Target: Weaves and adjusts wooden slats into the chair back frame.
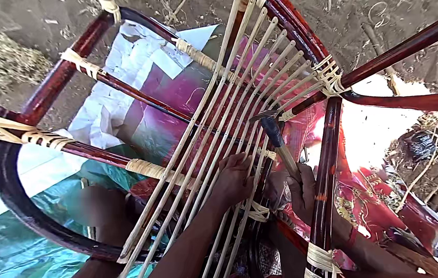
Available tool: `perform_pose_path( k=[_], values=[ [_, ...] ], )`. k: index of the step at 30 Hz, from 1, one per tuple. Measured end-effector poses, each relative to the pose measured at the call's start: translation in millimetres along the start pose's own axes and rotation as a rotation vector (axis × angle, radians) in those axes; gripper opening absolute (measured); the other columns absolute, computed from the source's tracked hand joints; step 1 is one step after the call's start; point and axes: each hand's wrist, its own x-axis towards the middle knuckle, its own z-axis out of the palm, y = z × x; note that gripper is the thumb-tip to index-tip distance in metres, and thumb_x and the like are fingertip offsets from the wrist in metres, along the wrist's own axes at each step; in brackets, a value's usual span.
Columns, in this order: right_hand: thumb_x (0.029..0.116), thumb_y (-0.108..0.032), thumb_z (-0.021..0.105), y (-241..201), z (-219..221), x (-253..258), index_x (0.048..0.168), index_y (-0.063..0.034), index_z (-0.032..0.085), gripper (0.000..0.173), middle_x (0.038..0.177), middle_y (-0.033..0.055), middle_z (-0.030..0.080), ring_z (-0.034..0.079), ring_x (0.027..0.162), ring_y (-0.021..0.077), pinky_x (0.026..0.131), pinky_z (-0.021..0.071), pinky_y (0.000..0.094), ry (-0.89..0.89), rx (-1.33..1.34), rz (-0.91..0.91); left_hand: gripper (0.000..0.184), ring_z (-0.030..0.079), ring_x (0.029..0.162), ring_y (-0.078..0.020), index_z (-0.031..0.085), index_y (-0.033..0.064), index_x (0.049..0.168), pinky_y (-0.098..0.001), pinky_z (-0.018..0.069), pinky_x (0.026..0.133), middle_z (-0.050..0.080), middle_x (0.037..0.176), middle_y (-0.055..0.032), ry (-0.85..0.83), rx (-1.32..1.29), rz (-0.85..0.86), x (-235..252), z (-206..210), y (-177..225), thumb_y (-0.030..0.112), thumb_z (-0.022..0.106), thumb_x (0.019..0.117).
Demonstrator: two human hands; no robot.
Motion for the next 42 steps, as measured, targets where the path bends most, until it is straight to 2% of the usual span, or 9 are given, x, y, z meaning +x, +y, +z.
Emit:
perform_pose_path(
  k=[4, 7, 11, 13, 15, 20, 23, 30, 42],
  values=[
    [0.1060, -0.030, 0.044, 6, -7, -6, 0.117, -0.0024, 0.058, 0.033, 0.080, 0.0064, 0.059, 0.059, 0.064, 0.0166, 0.058, 0.0512, 0.0335, -0.061, -0.125, 0.007, 0.025, 0.040, 0.149, -0.0290, 0.073, -0.0068, 0.118, -0.0449, 0.0213, 0.123, 0.067, 0.138, -0.0092, -0.596, -0.009, -0.435, 52, -108, 93, 0.002, 0.058, 0.0994],
    [0.1046, -0.031, 0.043, 22, -8, -12, 0.114, -0.0075, 0.056, 0.028, 0.063, 0.0005, 0.053, 0.056, 0.050, 0.0163, 0.045, 0.0472, 0.0349, -0.258, -0.253, 0.008, 0.022, 0.042, 0.147, -0.0313, 0.074, -0.0078, 0.112, -0.0462, 0.0225, 0.122, 0.069, 0.135, -0.0118, -0.552, -0.025, -0.409, 49, -109, 94, 0.002, 0.059, 0.0983],
    [0.1035, -0.028, 0.047, 29, -1, -19, 0.115, -0.0032, 0.060, 0.030, 0.078, 0.0083, 0.061, 0.062, 0.066, 0.0224, 0.058, 0.0523, 0.0394, -0.118, -0.211, 0.009, 0.025, 0.038, 0.150, -0.0259, 0.074, -0.0042, 0.117, -0.0450, 0.0209, 0.123, 0.066, 0.140, -0.0053, -0.599, 0.032, -0.390, 50, -100, 83, 0.006, 0.058, 0.1010],
    [0.1031, -0.023, 0.048, 33, 3, -27, 0.117, 0.0017, 0.060, 0.031, 0.087, 0.0140, 0.063, 0.065, 0.075, 0.0257, 0.066, 0.0541, 0.0408, -0.065, -0.190, -0.021, 0.024, 0.053, 0.138, -0.0296, 0.078, 0.0019, 0.081, -0.0528, 0.0297, 0.114, 0.074, 0.127, -0.0055, -0.122, 0.028, -0.060, 8, -22, 18, 0.014, 0.060, 0.0899],
    [0.1029, -0.023, 0.049, 40, 7, -30, 0.118, 0.0005, 0.058, 0.030, 0.082, 0.0115, 0.063, 0.064, 0.071, 0.0235, 0.064, 0.0543, 0.0393, -0.106, -0.208, -0.032, 0.025, 0.051, 0.139, -0.0286, 0.076, 0.0057, 0.073, -0.0546, 0.0280, 0.114, 0.073, 0.129, -0.0046, 0.024, -0.030, 0.039, -2, 11, -11, 0.018, 0.060, 0.0881],
    [0.1033, -0.028, 0.047, 27, -2, -19, 0.116, -0.0040, 0.061, 0.031, 0.078, 0.0078, 0.062, 0.063, 0.068, 0.0224, 0.061, 0.0535, 0.0403, -0.159, -0.212, 0.038, 0.025, 0.035, 0.152, -0.0251, 0.074, -0.0034, 0.117, -0.0430, 0.0201, 0.123, 0.065, 0.142, -0.0036, -0.630, 0.042, -0.401, 50, -104, 85, 0.006, 0.056, 0.1021],
    [0.1061, -0.027, 0.046, 6, -3, -15, 0.117, 0.0007, 0.057, 0.031, 0.082, 0.0096, 0.061, 0.060, 0.066, 0.0177, 0.060, 0.0525, 0.0356, -0.039, -0.095, -0.018, 0.024, 0.055, 0.135, -0.0326, 0.075, 0.0047, 0.071, -0.0559, 0.0318, 0.111, 0.075, 0.124, -0.0064, 0.022, -0.020, 0.028, 0, 2, -1, 0.015, 0.061, 0.0872],
    [0.1048, -0.026, 0.049, 26, -8, -22, 0.113, -0.0055, 0.058, 0.024, 0.076, 0.0093, 0.061, 0.065, 0.068, 0.0252, 0.062, 0.0540, 0.0439, -0.305, -0.216, 0.132, 0.021, 0.048, 0.142, -0.0274, 0.075, 0.0066, 0.072, -0.0549, 0.0300, 0.111, 0.071, 0.133, -0.0015, -0.076, -0.022, -0.015, 0, 5, -7, 0.017, 0.064, 0.0867],
    [0.1059, -0.028, 0.044, 13, 2, -9, 0.113, -0.0002, 0.056, 0.031, 0.074, 0.0068, 0.057, 0.058, 0.060, 0.0168, 0.056, 0.0513, 0.0349, -0.073, -0.121, 0.007, 0.023, 0.049, 0.142, -0.0281, 0.077, 0.0052, 0.074, -0.0556, 0.0292, 0.112, 0.071, 0.134, -0.0020, -0.079, -0.014, -0.024, 5, 5, -9, 0.017, 0.063, 0.0881]
  ],
)
